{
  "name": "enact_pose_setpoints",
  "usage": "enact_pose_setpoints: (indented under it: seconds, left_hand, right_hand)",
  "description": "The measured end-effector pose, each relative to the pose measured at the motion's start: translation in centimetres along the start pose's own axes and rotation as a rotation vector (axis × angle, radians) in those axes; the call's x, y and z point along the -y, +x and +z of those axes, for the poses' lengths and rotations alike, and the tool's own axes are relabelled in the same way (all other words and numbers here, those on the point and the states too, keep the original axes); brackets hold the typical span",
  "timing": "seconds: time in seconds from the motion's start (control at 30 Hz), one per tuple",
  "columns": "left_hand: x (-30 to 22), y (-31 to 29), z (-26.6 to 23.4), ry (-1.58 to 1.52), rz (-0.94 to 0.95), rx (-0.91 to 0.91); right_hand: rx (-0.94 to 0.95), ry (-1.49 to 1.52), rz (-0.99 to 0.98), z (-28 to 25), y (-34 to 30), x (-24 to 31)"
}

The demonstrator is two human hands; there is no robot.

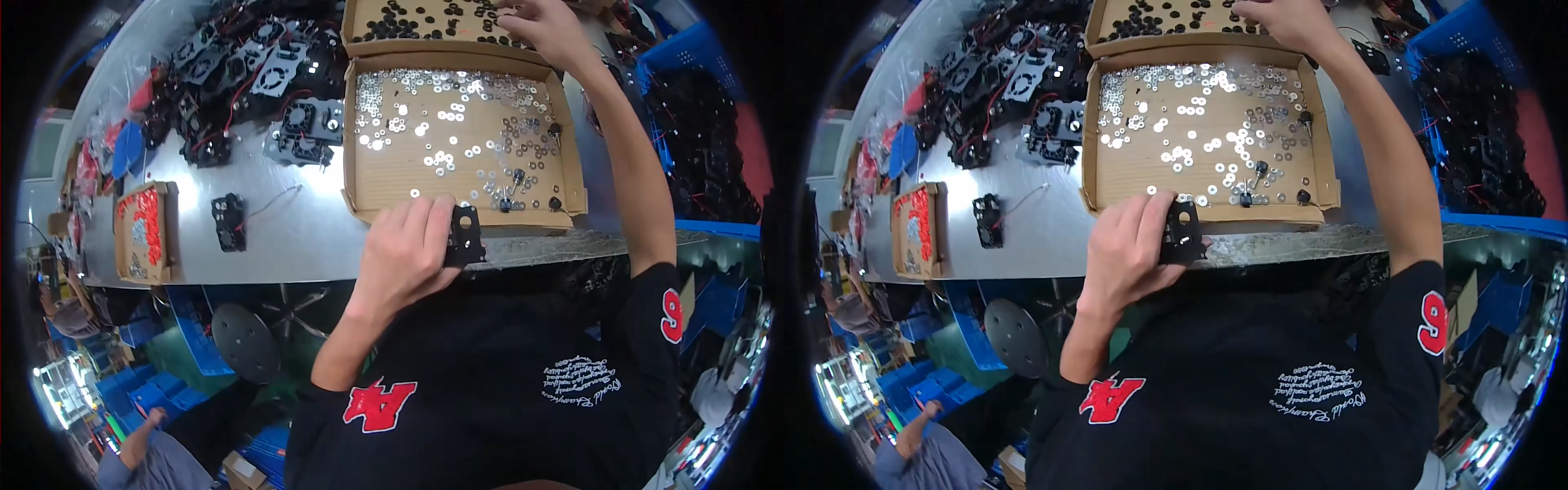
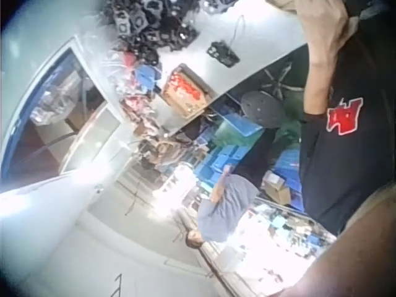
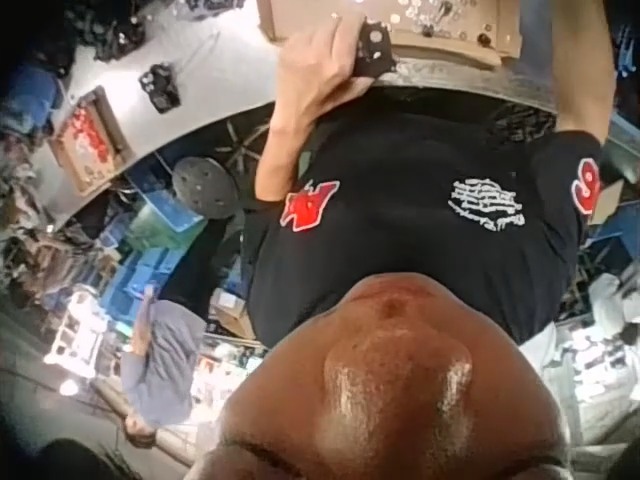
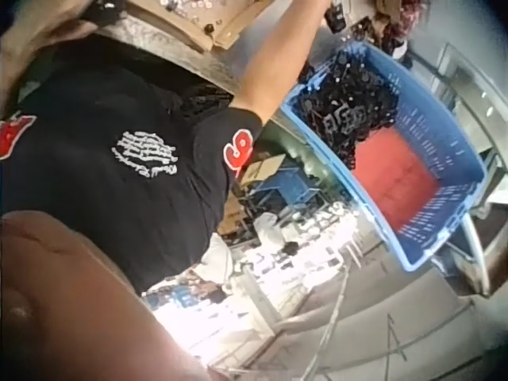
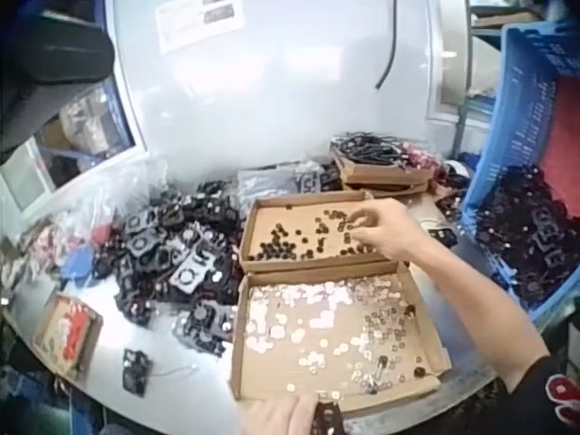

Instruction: Assembling cooling fans onto plastic frames by hand at a factory workbench.

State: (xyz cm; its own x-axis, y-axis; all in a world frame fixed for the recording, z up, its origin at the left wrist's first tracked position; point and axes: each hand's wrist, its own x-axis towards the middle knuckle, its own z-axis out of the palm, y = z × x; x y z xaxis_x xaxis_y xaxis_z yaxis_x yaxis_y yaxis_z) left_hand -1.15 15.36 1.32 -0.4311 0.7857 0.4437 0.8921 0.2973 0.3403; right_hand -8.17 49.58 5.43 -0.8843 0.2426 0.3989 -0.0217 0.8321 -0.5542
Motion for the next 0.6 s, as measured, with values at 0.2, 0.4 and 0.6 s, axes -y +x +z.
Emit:
enact_pose_setpoints:
  seconds: [0.2, 0.4, 0.6]
  left_hand:
    - [0.0, -0.2, 1.7, -0.045, -0.068, 0.019]
    - [-0.8, 1.3, 2.3, -0.019, -0.010, 0.099]
    - [-1.0, 1.5, 2.6, 0.046, 0.003, 0.133]
  right_hand:
    - [0.350, 0.575, 0.225, -2.4, -12.5, 8.6]
    - [0.352, 0.725, 0.247, -1.7, -19.1, 9.5]
    - [0.224, 0.563, 0.149, -0.6, -20.7, 10.3]
